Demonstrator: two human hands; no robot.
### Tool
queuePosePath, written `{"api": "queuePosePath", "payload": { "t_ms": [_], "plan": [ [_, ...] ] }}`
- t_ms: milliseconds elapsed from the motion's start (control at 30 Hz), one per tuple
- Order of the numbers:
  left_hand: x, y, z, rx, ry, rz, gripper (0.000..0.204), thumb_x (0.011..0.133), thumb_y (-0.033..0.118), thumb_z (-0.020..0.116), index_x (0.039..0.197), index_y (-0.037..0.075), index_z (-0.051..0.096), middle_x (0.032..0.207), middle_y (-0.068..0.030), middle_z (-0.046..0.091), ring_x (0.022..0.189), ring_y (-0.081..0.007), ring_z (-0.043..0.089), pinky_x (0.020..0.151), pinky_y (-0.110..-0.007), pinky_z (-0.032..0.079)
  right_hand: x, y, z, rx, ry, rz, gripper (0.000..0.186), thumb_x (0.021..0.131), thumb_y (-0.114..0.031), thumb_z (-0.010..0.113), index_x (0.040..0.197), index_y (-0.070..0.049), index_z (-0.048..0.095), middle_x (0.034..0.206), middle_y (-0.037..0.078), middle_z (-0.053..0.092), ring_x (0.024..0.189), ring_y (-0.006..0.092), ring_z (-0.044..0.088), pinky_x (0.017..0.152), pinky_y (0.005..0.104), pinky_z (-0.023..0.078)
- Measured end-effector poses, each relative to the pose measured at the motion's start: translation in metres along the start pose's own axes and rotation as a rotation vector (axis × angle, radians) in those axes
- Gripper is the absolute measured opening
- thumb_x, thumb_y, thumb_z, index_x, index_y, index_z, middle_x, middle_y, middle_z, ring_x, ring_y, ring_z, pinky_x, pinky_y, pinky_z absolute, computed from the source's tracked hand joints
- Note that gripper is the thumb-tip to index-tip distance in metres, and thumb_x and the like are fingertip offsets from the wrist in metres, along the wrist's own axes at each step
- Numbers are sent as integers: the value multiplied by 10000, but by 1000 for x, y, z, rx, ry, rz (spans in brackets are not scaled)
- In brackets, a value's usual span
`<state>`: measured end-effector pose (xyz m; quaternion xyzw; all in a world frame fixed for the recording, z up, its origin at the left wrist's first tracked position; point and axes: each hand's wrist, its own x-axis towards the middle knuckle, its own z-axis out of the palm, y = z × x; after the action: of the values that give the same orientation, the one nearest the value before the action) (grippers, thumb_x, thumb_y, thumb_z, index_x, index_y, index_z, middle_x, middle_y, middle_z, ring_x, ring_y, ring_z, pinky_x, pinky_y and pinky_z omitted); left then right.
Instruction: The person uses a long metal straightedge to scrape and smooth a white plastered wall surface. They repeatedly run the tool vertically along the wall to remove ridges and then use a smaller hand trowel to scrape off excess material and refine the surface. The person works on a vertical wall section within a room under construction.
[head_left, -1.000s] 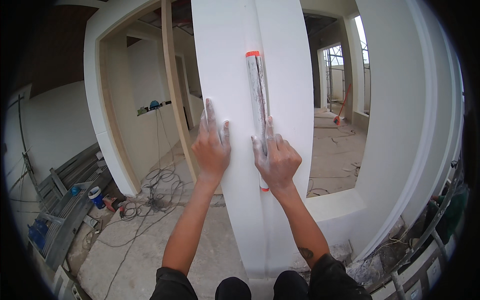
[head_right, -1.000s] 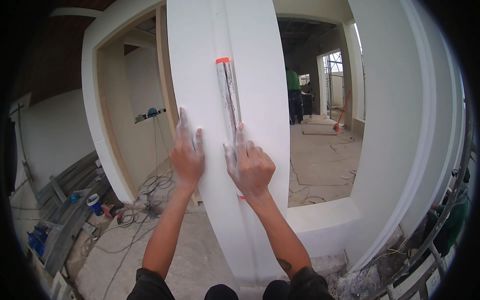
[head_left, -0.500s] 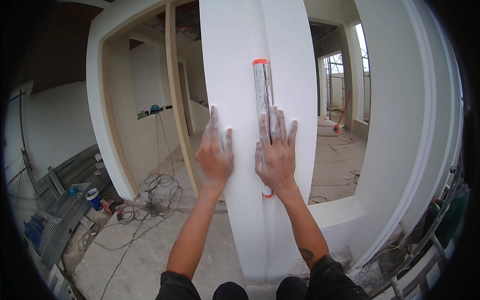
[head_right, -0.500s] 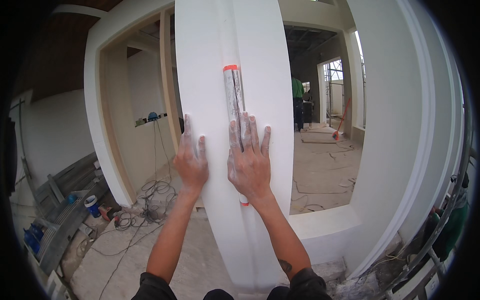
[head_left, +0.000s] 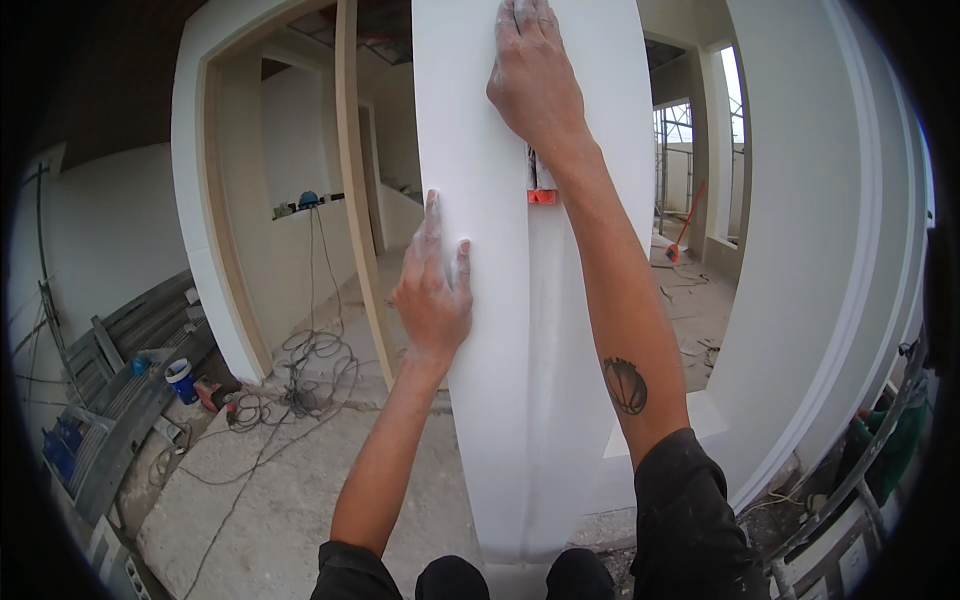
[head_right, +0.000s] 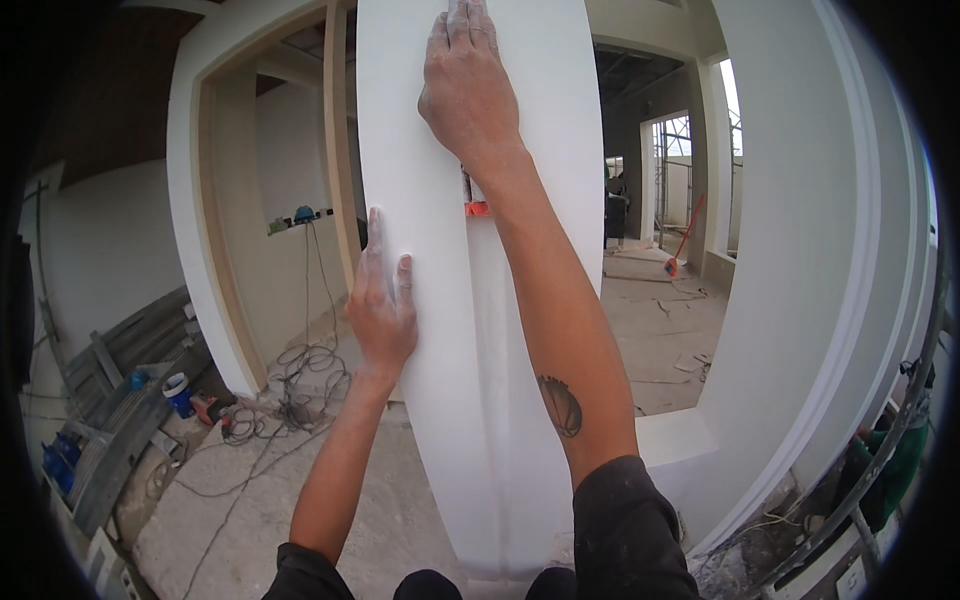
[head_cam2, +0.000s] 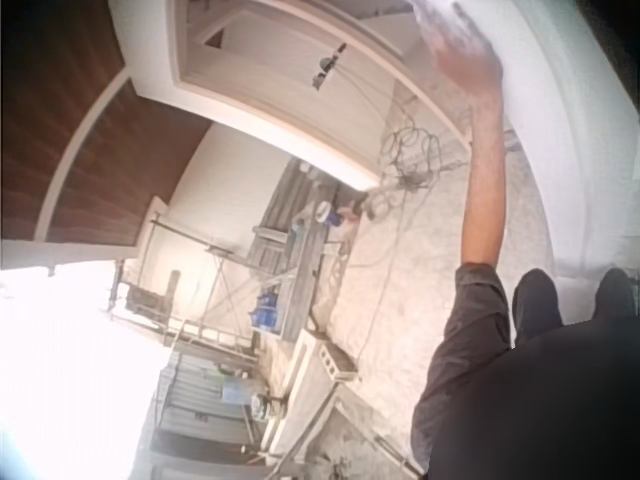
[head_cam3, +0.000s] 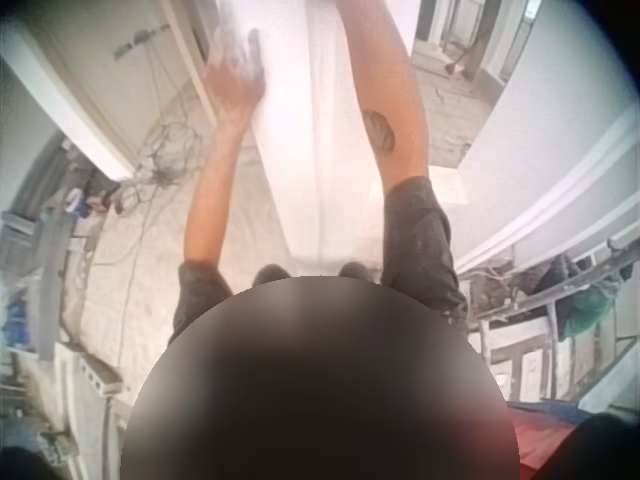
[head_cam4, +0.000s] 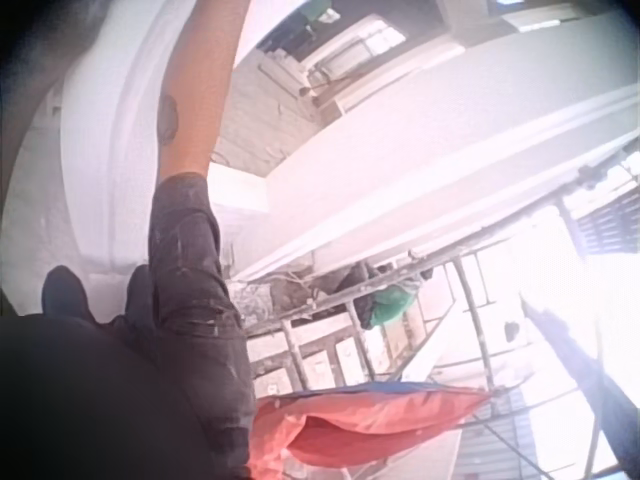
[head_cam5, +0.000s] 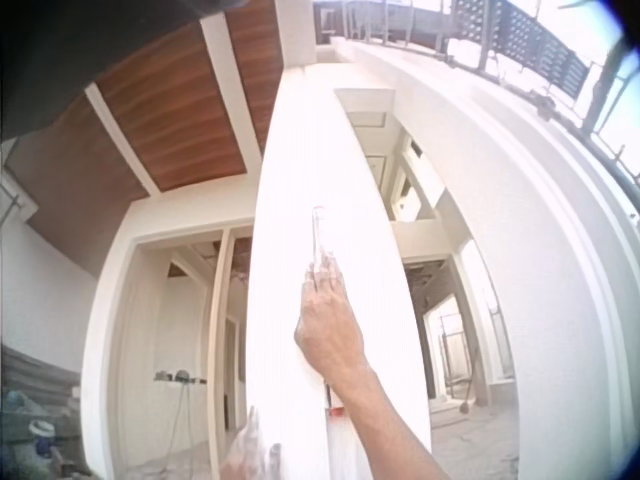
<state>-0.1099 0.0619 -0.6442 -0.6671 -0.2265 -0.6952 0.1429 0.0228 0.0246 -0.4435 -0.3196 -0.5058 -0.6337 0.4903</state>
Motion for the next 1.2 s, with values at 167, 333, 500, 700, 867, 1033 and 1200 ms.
{"api": "queuePosePath", "payload": {
  "t_ms": [167,333,500,700,867,1033,1200],
  "plan": [
    [-3,2,-2,-43,-50,-43,534,1029,221,486,1529,80,360,1379,-206,570,1150,-361,639,918,-424,535,13,6,0,112,-23,-4,552,784,93,408,1313,250,428,1418,407,410,1419,472,321,1229,438,217],
    [-2,-5,-9,-46,-27,-21,540,1021,209,504,1527,81,367,1407,-192,553,1198,-347,613,952,-410,516,-95,-47,-32,44,-118,50,537,842,90,483,1376,148,457,1545,271,337,1471,408,266,1220,452,244],
    [-2,2,-7,-76,-41,-51,539,1022,210,505,1527,82,368,1408,-184,554,1202,-339,610,958,-411,514,-89,-44,-33,-9,-100,35,555,809,140,517,1362,146,475,1529,256,377,1470,406,273,1209,435,278],
    [-4,1,3,-66,-45,-62,512,1042,223,461,1527,86,367,1400,-188,559,1149,-341,644,945,-417,528,29,14,10,-7,-28,-82,540,795,87,421,1313,242,437,1402,413,421,1416,472,324,1220,453,235],
    [-9,-6,0,-58,-27,-34,508,1048,219,436,1533,90,355,1435,-183,532,1180,-335,631,959,-405,524,-19,-12,-10,156,-25,-14,562,789,105,426,1333,242,408,1419,418,391,1417,490,309,1216,478,239],
    [-20,-4,-6,-132,-119,-139,505,1053,197,419,1540,90,340,1460,-180,509,1216,-346,608,984,-397,508,-68,-37,-29,159,-35,-12,583,794,118,412,1364,234,375,1429,421,370,1414,510,296,1213,493,246],
    [-17,-2,8,-67,20,4,564,1028,189,500,1559,148,315,1263,-169,651,949,-269,689,782,-364,568,35,17,11,137,60,-49,523,807,117,417,1317,236,423,1412,416,396,1379,501,358,1200,466,285]
  ]
}}
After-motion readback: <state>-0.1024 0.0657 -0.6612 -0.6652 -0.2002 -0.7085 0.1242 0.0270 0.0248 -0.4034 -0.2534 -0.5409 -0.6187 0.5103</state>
